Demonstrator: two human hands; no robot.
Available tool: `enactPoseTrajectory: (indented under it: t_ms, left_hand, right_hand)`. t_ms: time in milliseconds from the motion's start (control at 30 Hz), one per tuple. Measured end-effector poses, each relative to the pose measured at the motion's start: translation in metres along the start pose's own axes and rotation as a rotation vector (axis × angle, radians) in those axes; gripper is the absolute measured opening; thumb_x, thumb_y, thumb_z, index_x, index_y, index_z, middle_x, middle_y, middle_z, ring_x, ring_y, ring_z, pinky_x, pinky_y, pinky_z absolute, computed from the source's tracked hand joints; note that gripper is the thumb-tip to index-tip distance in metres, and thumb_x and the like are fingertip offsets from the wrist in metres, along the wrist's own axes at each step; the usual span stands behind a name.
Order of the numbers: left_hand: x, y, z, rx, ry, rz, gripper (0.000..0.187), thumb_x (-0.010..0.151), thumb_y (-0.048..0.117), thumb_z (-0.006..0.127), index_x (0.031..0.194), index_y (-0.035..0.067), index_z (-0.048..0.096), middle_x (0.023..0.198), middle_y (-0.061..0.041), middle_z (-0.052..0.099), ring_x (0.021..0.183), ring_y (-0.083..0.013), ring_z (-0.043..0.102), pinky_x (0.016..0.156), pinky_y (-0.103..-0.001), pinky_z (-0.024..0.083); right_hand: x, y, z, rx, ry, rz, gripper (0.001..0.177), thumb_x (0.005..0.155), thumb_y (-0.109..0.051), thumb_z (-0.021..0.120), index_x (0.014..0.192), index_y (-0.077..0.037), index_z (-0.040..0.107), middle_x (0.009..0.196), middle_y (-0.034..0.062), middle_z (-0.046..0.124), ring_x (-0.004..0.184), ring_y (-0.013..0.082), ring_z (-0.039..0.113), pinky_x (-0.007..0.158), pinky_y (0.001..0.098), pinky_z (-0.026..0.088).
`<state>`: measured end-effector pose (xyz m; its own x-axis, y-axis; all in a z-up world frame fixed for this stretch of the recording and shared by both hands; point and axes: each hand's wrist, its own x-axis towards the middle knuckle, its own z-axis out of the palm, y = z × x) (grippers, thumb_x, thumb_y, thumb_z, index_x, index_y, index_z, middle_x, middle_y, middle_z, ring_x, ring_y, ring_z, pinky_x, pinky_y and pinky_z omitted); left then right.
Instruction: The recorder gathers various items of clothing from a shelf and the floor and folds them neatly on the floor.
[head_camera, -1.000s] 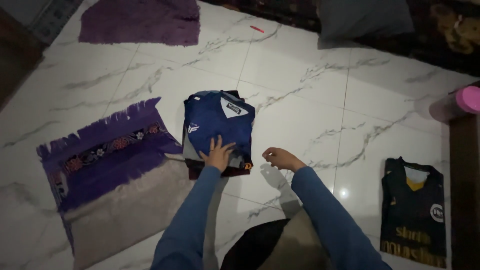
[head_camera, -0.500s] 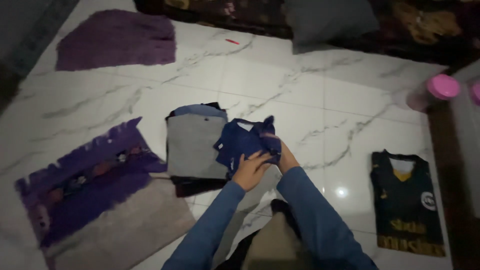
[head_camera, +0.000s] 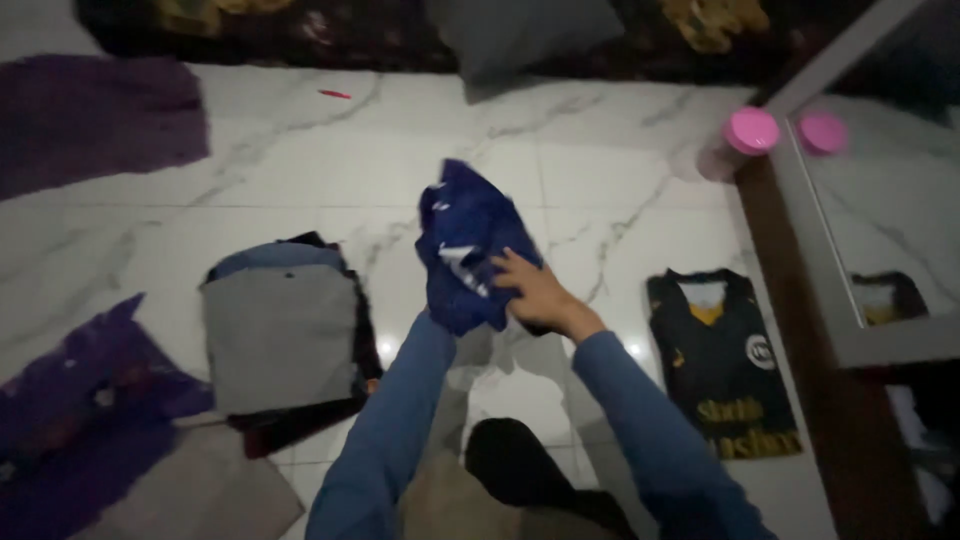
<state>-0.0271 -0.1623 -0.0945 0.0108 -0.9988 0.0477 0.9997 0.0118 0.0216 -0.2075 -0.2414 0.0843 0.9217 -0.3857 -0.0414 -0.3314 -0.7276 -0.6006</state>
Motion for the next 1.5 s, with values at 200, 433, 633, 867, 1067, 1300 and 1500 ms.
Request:
enactPoseTrajectory:
  t_ms: [200, 433, 633, 867, 1067, 1300, 1500]
  left_hand:
    - [-0.083, -0.028, -0.025, -0.051, -0.03, -0.195, 0.08, 0.109, 0.072, 0.027, 0.155, 0.007, 0.043, 0.14, -0.015, 0.06, 0.121, -0.0332, 0.058, 0.104, -0.047, 0.044]
    - [-0.102, -0.03, -0.057, 0.532, 0.733, -0.302, 0.063, 0.099, 0.064, 0.039, 0.145, 0.023, 0.052, 0.138, 0.004, 0.063, 0.121, -0.0212, 0.057, 0.101, -0.043, 0.041]
    - [-0.085, -0.053, -0.027, 0.496, 0.774, -0.192, 0.056, 0.099, 0.058, 0.05, 0.143, 0.023, 0.053, 0.132, 0.003, 0.062, 0.118, -0.0207, 0.058, 0.097, -0.041, 0.046]
    - [-0.077, -0.064, -0.068, 0.631, 0.806, 0.166, 0.057, 0.094, 0.041, 0.067, 0.139, 0.008, 0.057, 0.125, -0.005, 0.068, 0.114, -0.0183, 0.063, 0.098, -0.034, 0.048]
    - [-0.05, -0.063, -0.069, 1.176, 0.807, 0.185, 0.064, 0.091, 0.029, 0.075, 0.143, 0.0, 0.053, 0.135, -0.017, 0.065, 0.123, -0.0297, 0.062, 0.105, -0.037, 0.046]
    - [-0.033, -0.04, -0.12, 1.819, 0.841, 0.308, 0.062, 0.088, 0.018, 0.072, 0.144, -0.002, 0.052, 0.136, -0.028, 0.061, 0.127, -0.0448, 0.056, 0.107, -0.045, 0.043]
    - [-0.065, 0.012, -0.075, 1.828, 0.988, 0.083, 0.049, 0.097, 0.027, 0.066, 0.141, 0.008, 0.059, 0.136, -0.023, 0.067, 0.129, -0.0394, 0.062, 0.111, -0.043, 0.048]
  right_hand:
    - [-0.043, 0.065, 0.101, 0.115, -0.034, 0.185, 0.044, 0.087, -0.015, 0.061, 0.129, -0.022, 0.072, 0.153, 0.0097, 0.056, 0.146, 0.0364, 0.048, 0.117, 0.0487, 0.035]
    - [-0.037, 0.077, 0.18, 0.117, 0.166, 0.311, 0.055, 0.091, -0.025, 0.067, 0.143, -0.012, 0.055, 0.145, 0.0266, 0.051, 0.131, 0.0485, 0.054, 0.112, 0.0482, 0.046]
    - [-0.005, 0.034, 0.158, -0.041, 0.047, 0.5, 0.071, 0.085, -0.044, 0.077, 0.143, -0.014, 0.051, 0.151, 0.0318, 0.04, 0.125, 0.0571, 0.042, 0.103, 0.0588, 0.041]
    - [-0.006, 0.097, 0.187, 0.086, 0.326, 0.495, 0.022, 0.095, -0.031, 0.065, 0.103, -0.013, 0.072, 0.103, 0.0166, 0.074, 0.095, 0.0363, 0.071, 0.081, 0.0466, 0.054]
    - [-0.028, 0.118, 0.122, 0.497, 0.503, 0.655, 0.022, 0.099, -0.025, 0.064, 0.105, -0.006, 0.071, 0.086, 0.0143, 0.068, 0.075, 0.0322, 0.066, 0.069, 0.0429, 0.05]
    - [-0.109, 0.154, 0.026, 0.861, 0.956, 0.917, 0.03, 0.099, -0.027, 0.059, 0.123, -0.009, 0.063, 0.106, 0.0072, 0.066, 0.085, 0.0177, 0.06, 0.071, 0.0406, 0.053]
    - [-0.232, 0.252, 0.089, 0.124, 1.149, 0.994, 0.03, 0.097, -0.017, 0.062, 0.123, -0.002, 0.065, 0.108, 0.0158, 0.072, 0.096, 0.0268, 0.068, 0.087, 0.0399, 0.053]
